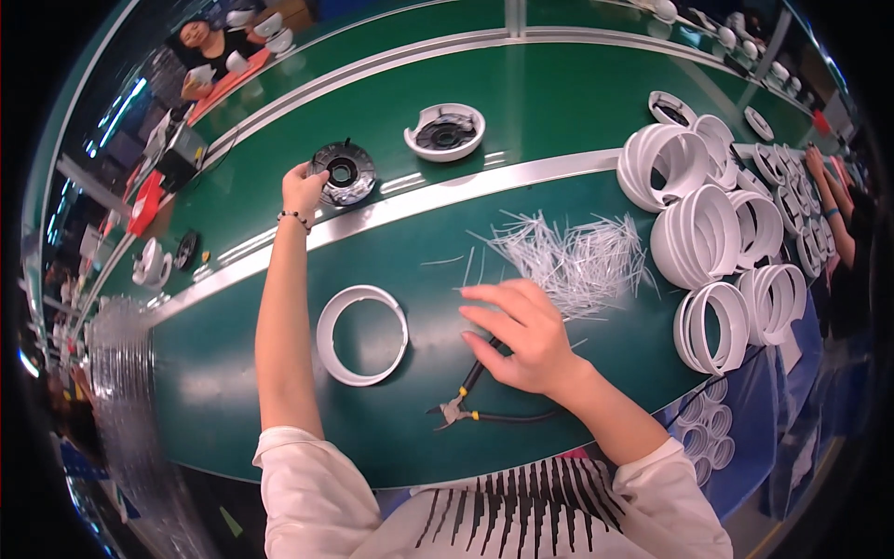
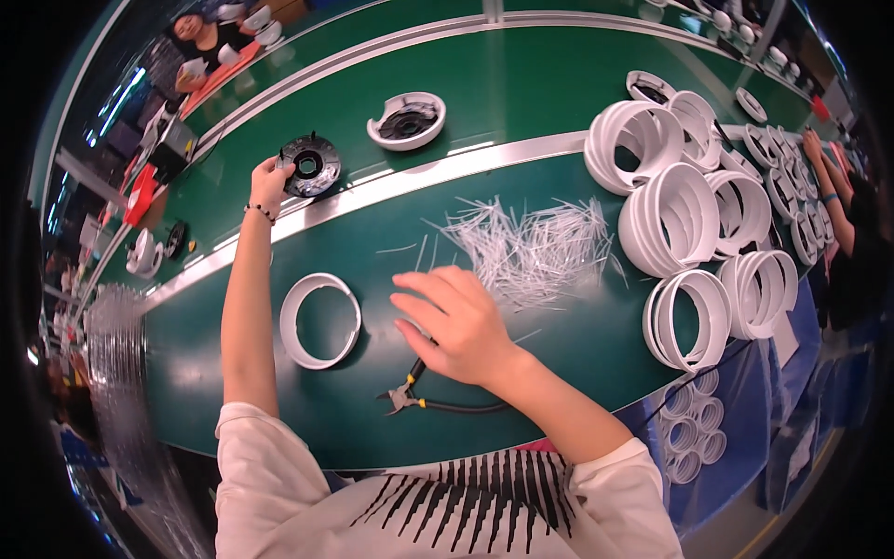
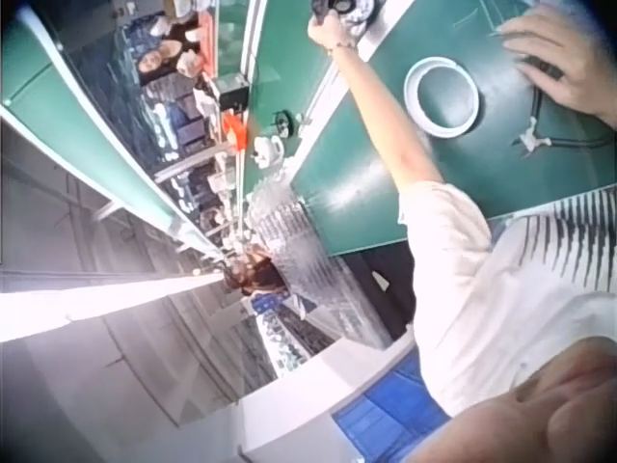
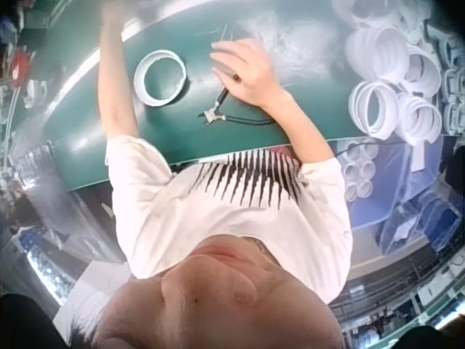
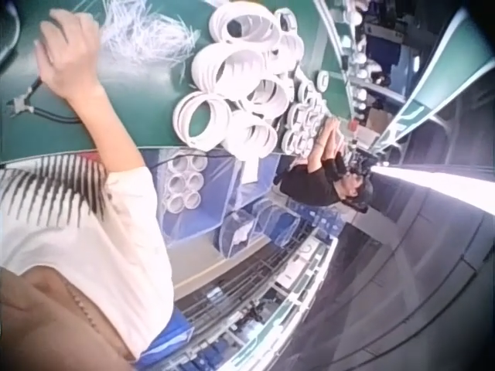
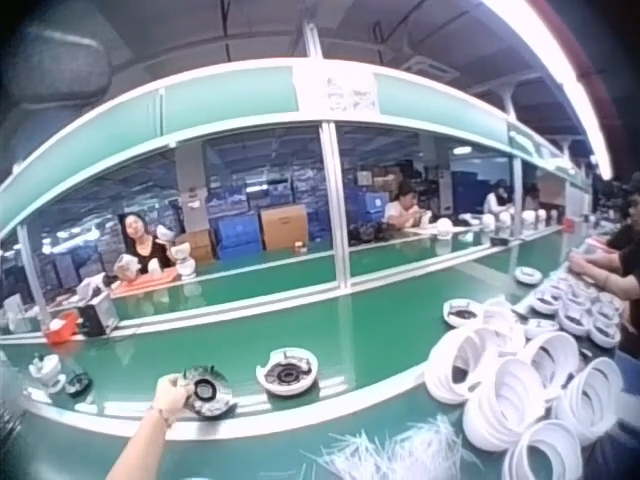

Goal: Manually assemble electronic light fixture components on a production line.

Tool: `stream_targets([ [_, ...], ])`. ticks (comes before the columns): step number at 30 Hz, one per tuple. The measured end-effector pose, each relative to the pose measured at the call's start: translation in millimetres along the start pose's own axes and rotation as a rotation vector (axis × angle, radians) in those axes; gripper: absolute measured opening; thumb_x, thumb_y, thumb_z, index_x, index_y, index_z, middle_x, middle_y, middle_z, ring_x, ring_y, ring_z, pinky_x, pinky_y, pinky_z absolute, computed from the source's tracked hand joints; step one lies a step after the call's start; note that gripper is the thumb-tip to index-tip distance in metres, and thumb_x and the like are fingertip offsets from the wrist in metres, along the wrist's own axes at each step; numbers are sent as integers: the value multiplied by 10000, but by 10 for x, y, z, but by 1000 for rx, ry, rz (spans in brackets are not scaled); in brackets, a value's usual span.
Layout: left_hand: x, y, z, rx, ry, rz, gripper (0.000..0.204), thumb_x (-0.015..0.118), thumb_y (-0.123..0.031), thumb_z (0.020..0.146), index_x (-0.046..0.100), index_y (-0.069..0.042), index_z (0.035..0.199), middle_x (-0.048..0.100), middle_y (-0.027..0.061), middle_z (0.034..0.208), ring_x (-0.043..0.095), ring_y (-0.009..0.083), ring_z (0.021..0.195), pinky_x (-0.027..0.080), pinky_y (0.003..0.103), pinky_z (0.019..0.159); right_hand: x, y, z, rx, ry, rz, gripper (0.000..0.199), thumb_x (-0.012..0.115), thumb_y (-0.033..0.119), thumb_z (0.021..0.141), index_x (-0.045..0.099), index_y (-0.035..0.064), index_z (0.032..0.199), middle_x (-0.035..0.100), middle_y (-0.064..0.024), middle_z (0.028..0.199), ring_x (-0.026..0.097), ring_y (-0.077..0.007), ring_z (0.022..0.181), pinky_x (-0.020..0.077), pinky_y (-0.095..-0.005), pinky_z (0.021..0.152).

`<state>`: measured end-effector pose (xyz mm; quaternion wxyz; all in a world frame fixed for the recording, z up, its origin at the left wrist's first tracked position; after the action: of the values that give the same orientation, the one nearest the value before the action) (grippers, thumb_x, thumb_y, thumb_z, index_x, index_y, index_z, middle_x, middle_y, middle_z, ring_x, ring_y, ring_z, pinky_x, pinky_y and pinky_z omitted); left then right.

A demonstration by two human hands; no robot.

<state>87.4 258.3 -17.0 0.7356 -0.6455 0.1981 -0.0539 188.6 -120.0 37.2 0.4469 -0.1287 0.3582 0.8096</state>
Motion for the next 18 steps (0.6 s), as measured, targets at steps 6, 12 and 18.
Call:
stream_targets([
  [6, -275, -274, -1160, -99, 33, -536, 229, 468, 15, 775, 429, 29, 1000, 528, 121, 968, 558, 201, 840, 491, 332, 698, 499, 479, 87, -149, 226, 130, 180, 642, 126, 643, 563, 50, 786, 562, -57, 850, 551, -217, 574, 445, -315, 504],
  [12, -782, -186, -1894, -90, -44, -685, 238, 430, 29, 789, 406, 17, 1026, 513, 140, 1013, 558, 217, 874, 487, 351, 733, 1135, 610, 57, -122, 549, -228, 106, 598, 136, 640, 534, 59, 677, 537, -68, 684, 563, -249, 522, 448, -338, 439],
  [18, -947, -204, -2224, -70, -56, -826, 270, 435, 2, 783, 412, 12, 1052, 508, 120, 1045, 521, 215, 951, 454, 360, 781, 1073, 492, 69, -197, 535, -162, 58, 506, 84, 648, 551, 71, 682, 517, -79, 664, 567, -236, 559, 464, -347, 473],
])
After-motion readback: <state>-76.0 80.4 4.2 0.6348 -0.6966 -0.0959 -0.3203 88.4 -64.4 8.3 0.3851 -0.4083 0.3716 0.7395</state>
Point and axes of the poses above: each hand's wrist, its own z-axis towards the middle knuckle, its own x-axis out of the palm, y = z × x, the point moved 3 cm from there along z, towards the middle knuckle
